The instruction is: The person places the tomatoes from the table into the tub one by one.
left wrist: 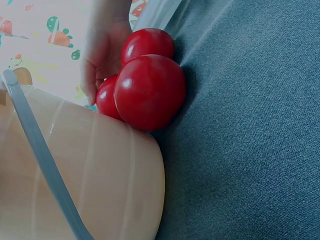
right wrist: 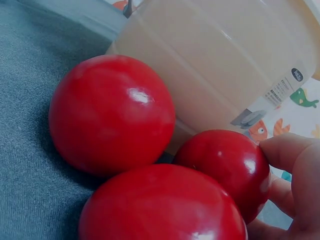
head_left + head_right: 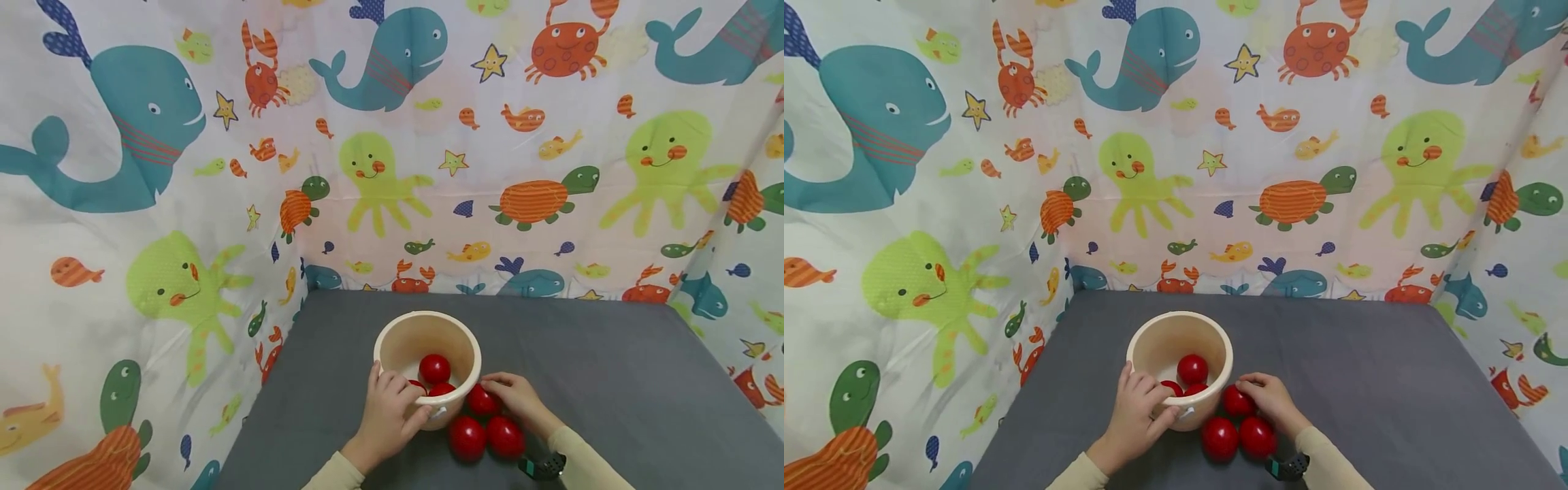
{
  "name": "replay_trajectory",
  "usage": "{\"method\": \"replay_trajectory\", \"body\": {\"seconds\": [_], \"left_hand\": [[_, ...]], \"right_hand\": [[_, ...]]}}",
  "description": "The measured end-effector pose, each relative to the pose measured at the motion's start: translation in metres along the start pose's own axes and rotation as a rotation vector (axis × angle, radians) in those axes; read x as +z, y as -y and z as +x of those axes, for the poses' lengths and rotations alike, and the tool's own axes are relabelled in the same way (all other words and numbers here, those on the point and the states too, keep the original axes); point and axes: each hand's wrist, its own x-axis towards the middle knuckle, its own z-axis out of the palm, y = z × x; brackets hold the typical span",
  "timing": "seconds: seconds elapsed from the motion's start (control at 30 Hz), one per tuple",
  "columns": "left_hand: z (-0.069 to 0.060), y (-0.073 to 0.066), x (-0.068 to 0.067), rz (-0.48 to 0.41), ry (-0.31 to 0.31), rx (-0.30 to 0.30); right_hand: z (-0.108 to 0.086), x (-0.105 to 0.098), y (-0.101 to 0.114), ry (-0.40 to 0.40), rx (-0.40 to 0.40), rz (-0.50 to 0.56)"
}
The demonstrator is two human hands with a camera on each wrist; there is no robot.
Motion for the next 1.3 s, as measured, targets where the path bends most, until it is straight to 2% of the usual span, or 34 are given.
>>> {"method": "replay_trajectory", "body": {"seconds": [0.13,0.33,0.47,0.57,0.93,1.3], "left_hand": [[-0.002,-0.004,0.0,-0.009,0.005,-0.009],[0.001,-0.002,-0.004,-0.016,0.018,-0.028],[-0.004,-0.004,-0.004,-0.009,0.017,-0.035],[-0.007,-0.006,-0.002,-0.005,-0.008,-0.018],[0.0,0.001,-0.002,-0.023,0.009,-0.016],[-0.001,0.001,0.001,-0.031,0.001,-0.006]], "right_hand": [[-0.003,-0.001,-0.004,-0.009,0.008,0.001],[0.002,0.0,-0.006,0.001,0.007,0.027],[0.0,0.002,-0.009,-0.003,0.028,0.033],[-0.002,0.002,-0.013,-0.013,0.048,0.032],[-0.001,-0.003,-0.007,-0.002,0.041,0.143],[0.0,-0.022,-0.003,-0.013,0.077,0.202]]}}
